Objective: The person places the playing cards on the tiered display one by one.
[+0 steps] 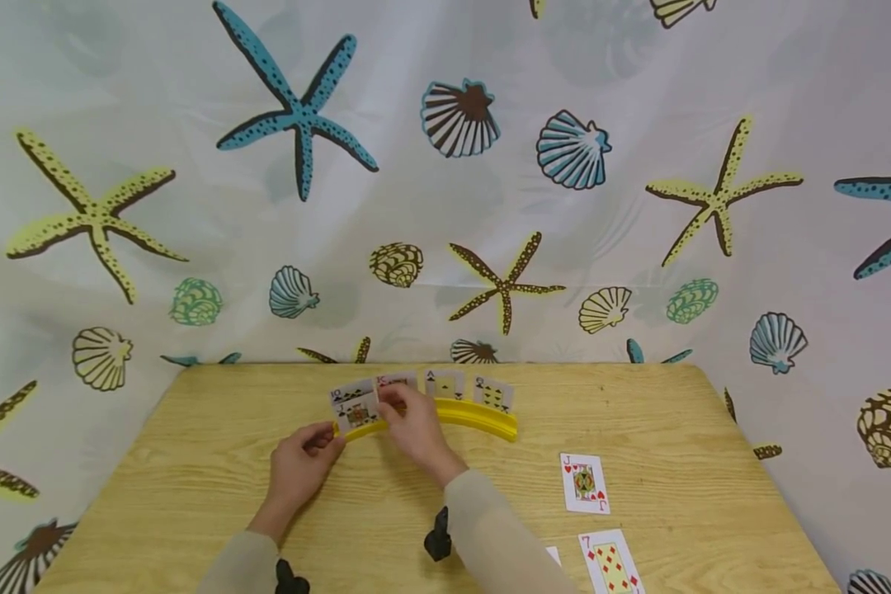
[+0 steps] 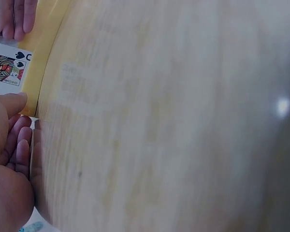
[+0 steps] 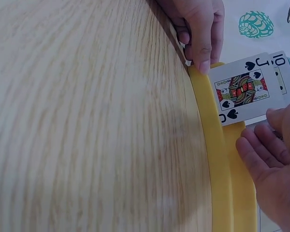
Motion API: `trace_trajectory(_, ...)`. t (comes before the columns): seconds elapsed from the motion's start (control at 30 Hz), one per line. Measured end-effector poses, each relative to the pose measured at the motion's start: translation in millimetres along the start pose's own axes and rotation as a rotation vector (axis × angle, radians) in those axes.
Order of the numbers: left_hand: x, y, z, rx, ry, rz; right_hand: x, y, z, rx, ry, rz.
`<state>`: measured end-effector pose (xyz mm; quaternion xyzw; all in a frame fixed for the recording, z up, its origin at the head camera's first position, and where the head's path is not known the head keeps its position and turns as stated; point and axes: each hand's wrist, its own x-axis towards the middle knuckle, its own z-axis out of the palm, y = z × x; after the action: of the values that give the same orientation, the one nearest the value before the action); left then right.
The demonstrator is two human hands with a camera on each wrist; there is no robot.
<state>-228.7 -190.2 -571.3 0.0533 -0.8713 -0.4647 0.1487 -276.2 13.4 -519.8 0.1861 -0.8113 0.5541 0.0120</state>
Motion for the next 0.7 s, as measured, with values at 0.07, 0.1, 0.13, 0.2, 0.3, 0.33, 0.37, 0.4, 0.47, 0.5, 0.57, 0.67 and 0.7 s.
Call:
trace_trajectory(0.07,0.4,-0.7,0.2,-0.001,-0.001,0.002,-2.1,1,-2,-0.015,0.003,0.005)
trace_trajectory(0.1,0.3,-0.8,0.1,-0.003,-0.004,0.002,-3.5,2,-3,-0.025,0.003,0.005)
trace_trajectory(0.13,0.3,-1.0,0.2,-0.003,-0.006,0.001,-5.1,3,-4,-0.035,0.002,0.007)
trace_trajectory(0.2,0.0,-1.1,0.3,-0.005,-0.012,-0.002,-9.0,3,-9,-0.053,-0.012,0.009)
trace_trajectory(0.3,-0.6,-0.8,0.2,-0.009,-0.021,-0.016,-15.9,1,-19,-0.058,-0.032,0.01)
trace_trajectory(0.33,-0.6,-0.7,0.2,-0.01,-0.024,-0.02,-18.4,0,-23,-0.056,-0.038,0.015)
trace_trajectory(0.37,-0.5,-0.7,0.3,-0.009,-0.025,-0.022,-20.9,0,-27,-0.055,-0.043,0.017)
trace_trajectory(0.4,-0.4,-0.5,0.4,-0.008,-0.025,-0.023,-23.4,0,-31,-0.055,-0.043,0.014)
trace_trajectory(0.47,0.2,-0.2,0.6,-0.009,-0.024,-0.029,-28.4,0,-39,-0.065,-0.037,0.012)
trace_trajectory(0.5,0.4,-0.1,0.5,-0.008,-0.023,-0.027,-31.0,0,-43,-0.071,-0.033,0.011)
trace_trajectory(0.57,0.5,0.5,0.2,-0.006,-0.018,-0.021,-36.8,0,-52,-0.089,-0.022,0.006)
trace_trajectory(0.67,0.4,0.9,-0.3,-0.006,-0.019,-0.016,-46.5,0,-66,-0.113,-0.002,0.014)
trace_trajectory(0.7,0.2,1.2,-0.5,-0.007,-0.019,-0.014,-49.8,1,-70,-0.121,0.003,0.019)
